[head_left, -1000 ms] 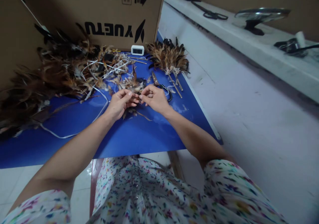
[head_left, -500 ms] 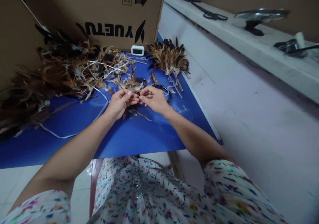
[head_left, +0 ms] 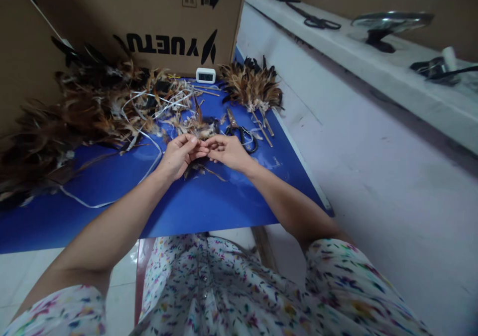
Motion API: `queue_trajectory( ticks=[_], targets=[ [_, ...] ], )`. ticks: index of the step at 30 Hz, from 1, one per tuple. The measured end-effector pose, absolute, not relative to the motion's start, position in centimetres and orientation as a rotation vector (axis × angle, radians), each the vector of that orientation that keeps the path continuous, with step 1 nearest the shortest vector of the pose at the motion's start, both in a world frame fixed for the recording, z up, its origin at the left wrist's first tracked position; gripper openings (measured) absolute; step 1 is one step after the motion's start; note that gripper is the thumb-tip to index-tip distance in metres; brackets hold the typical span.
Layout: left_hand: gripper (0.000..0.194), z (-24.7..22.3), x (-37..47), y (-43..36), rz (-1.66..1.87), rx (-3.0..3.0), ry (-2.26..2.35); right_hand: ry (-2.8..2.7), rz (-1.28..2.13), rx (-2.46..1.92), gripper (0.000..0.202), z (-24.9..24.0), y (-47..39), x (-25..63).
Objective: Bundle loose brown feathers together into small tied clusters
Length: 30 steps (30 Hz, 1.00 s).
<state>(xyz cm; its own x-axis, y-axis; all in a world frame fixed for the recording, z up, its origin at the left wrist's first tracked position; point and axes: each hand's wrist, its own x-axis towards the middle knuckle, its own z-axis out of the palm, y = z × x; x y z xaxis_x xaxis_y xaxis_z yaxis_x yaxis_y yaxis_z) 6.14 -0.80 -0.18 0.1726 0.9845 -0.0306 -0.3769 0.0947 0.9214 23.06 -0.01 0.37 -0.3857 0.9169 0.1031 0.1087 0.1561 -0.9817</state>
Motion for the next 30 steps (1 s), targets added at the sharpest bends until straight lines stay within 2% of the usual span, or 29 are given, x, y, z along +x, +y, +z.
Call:
queue_trajectory(
  ticks=[7, 23, 30],
  targets=[
    [0.022, -0.24, 6.08, -0.82, 1.194, 0.949, 0.816, -1.687, 1.297, -1.03, 0.01, -0.03, 0.02, 22.93],
    [0.028, -0.31, 5.99, -0.8, 1.205, 0.981, 0.804, -1.699, 1.26, -1.103, 0.004, 0.09, 0.21, 22.91],
    [0.033, -0.87, 5.87, -0.54, 1.237, 1.037, 0.929, -1.469, 1.287, -1.025, 0.01, 0.57, 0.54, 23.29]
  ],
)
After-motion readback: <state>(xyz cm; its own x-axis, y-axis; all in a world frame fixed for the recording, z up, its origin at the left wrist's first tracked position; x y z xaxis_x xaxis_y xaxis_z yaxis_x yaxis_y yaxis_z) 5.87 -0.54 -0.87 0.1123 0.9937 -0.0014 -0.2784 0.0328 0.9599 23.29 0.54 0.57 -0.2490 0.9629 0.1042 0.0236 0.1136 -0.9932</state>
